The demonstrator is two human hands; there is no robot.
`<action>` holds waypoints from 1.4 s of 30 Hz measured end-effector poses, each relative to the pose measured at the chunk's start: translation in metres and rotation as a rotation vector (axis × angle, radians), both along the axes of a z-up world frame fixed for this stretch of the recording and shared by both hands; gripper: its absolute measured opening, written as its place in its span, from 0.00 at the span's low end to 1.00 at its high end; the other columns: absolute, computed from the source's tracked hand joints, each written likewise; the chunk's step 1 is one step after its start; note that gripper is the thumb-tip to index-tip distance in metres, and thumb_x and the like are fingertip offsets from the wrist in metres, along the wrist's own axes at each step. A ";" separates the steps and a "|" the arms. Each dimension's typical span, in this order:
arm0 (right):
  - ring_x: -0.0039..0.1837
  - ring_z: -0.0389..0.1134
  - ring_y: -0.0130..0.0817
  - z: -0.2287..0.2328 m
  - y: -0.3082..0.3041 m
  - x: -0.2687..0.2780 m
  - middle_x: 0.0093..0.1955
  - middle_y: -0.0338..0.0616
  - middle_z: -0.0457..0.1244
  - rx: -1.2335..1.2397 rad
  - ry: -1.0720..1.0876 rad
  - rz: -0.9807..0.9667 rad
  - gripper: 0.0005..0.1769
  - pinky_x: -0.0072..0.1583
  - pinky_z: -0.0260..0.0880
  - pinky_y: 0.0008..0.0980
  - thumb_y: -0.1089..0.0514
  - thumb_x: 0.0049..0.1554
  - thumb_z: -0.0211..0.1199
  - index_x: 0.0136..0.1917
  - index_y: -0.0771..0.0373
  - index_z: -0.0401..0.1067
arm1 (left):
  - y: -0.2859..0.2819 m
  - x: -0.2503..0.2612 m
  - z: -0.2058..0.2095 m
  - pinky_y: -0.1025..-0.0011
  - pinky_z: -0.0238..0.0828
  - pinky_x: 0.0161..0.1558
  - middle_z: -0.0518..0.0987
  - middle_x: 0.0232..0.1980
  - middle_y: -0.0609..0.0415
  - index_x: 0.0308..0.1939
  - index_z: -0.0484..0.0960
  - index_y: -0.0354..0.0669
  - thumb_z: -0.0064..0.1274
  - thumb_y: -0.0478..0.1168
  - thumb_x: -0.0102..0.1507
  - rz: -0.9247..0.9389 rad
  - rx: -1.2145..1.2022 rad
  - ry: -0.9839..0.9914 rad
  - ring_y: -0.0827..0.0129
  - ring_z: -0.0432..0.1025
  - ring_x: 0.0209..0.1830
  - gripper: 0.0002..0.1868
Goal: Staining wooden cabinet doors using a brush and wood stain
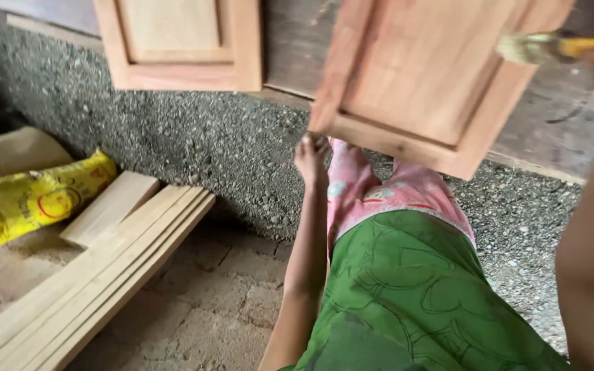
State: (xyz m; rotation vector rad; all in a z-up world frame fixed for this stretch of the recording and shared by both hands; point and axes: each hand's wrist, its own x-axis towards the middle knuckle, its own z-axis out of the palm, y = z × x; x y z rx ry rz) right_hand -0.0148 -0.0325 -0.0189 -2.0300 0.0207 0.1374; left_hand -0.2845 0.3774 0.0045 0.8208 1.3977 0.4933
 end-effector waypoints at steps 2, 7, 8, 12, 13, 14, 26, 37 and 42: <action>0.44 0.66 0.21 0.069 0.137 -0.010 0.44 0.37 0.64 0.004 0.000 0.052 0.12 0.50 0.70 0.17 0.49 0.67 0.51 0.52 0.58 0.66 | 0.009 0.002 0.006 0.73 0.69 0.36 0.74 0.33 0.46 0.33 0.74 0.34 0.40 0.43 0.58 -0.010 -0.154 -0.121 0.66 0.69 0.34 0.14; 0.39 0.57 0.30 0.132 0.316 -0.076 0.35 0.45 0.59 -0.038 -0.187 0.602 0.05 0.42 0.56 0.29 0.68 0.58 0.64 0.42 0.71 0.70 | 0.029 -0.008 0.010 0.67 0.64 0.50 0.72 0.45 0.38 0.45 0.68 0.27 0.38 0.41 0.61 -0.133 -0.418 -0.403 0.58 0.68 0.44 0.17; 0.39 0.57 0.30 0.131 0.325 -0.084 0.35 0.45 0.59 -0.041 -0.178 0.617 0.05 0.42 0.56 0.29 0.68 0.58 0.64 0.42 0.71 0.70 | 0.032 -0.010 0.010 0.67 0.64 0.50 0.72 0.45 0.38 0.45 0.68 0.27 0.38 0.41 0.61 -0.116 -0.422 -0.399 0.58 0.68 0.44 0.17; 0.36 0.57 0.28 0.137 0.333 -0.087 0.32 0.43 0.56 -0.105 -0.057 0.587 0.08 0.39 0.56 0.26 0.62 0.58 0.63 0.41 0.70 0.70 | 0.053 -0.001 0.032 0.79 0.67 0.33 0.74 0.36 0.50 0.39 0.73 0.39 0.39 0.41 0.60 -0.263 0.185 -0.056 0.72 0.69 0.30 0.11; 0.42 0.64 0.31 0.144 0.326 -0.082 0.39 0.47 0.62 -0.012 -0.030 0.515 0.05 0.44 0.65 0.26 0.66 0.60 0.62 0.45 0.71 0.69 | 0.057 0.004 0.046 0.78 0.64 0.28 0.74 0.34 0.54 0.38 0.74 0.47 0.45 0.42 0.58 -0.308 0.691 0.241 0.74 0.67 0.26 0.07; 0.42 0.64 0.31 0.144 0.316 -0.070 0.39 0.47 0.62 -0.023 -0.031 0.522 0.05 0.44 0.65 0.26 0.66 0.60 0.62 0.45 0.71 0.69 | 0.063 0.017 0.044 0.78 0.64 0.28 0.74 0.34 0.54 0.38 0.74 0.47 0.45 0.42 0.58 -0.302 0.680 0.239 0.74 0.67 0.26 0.07; 0.57 0.60 0.51 0.126 0.208 -0.029 0.57 0.62 0.55 0.004 -0.121 0.469 0.16 0.58 0.64 0.38 0.57 0.74 0.41 0.63 0.75 0.56 | 0.084 0.088 0.001 0.67 0.63 0.30 0.76 0.26 0.48 0.27 0.72 0.43 0.43 0.52 0.53 -0.919 0.630 0.117 0.56 0.72 0.27 0.15; 0.50 0.64 0.51 0.159 0.228 -0.057 0.50 0.62 0.56 0.109 -0.098 0.210 0.20 0.52 0.72 0.35 0.54 0.71 0.50 0.56 0.79 0.57 | 0.098 0.101 0.002 0.64 0.63 0.29 0.78 0.28 0.44 0.32 0.77 0.44 0.32 0.61 0.52 -1.013 0.581 0.279 0.55 0.74 0.29 0.27; 0.49 0.65 0.52 0.166 0.229 -0.060 0.49 0.63 0.56 0.107 -0.088 0.215 0.19 0.51 0.73 0.35 0.57 0.71 0.49 0.54 0.80 0.58 | 0.083 0.105 0.000 0.67 0.62 0.25 0.72 0.21 0.50 0.24 0.68 0.42 0.40 0.48 0.56 -0.960 0.813 0.055 0.60 0.68 0.20 0.14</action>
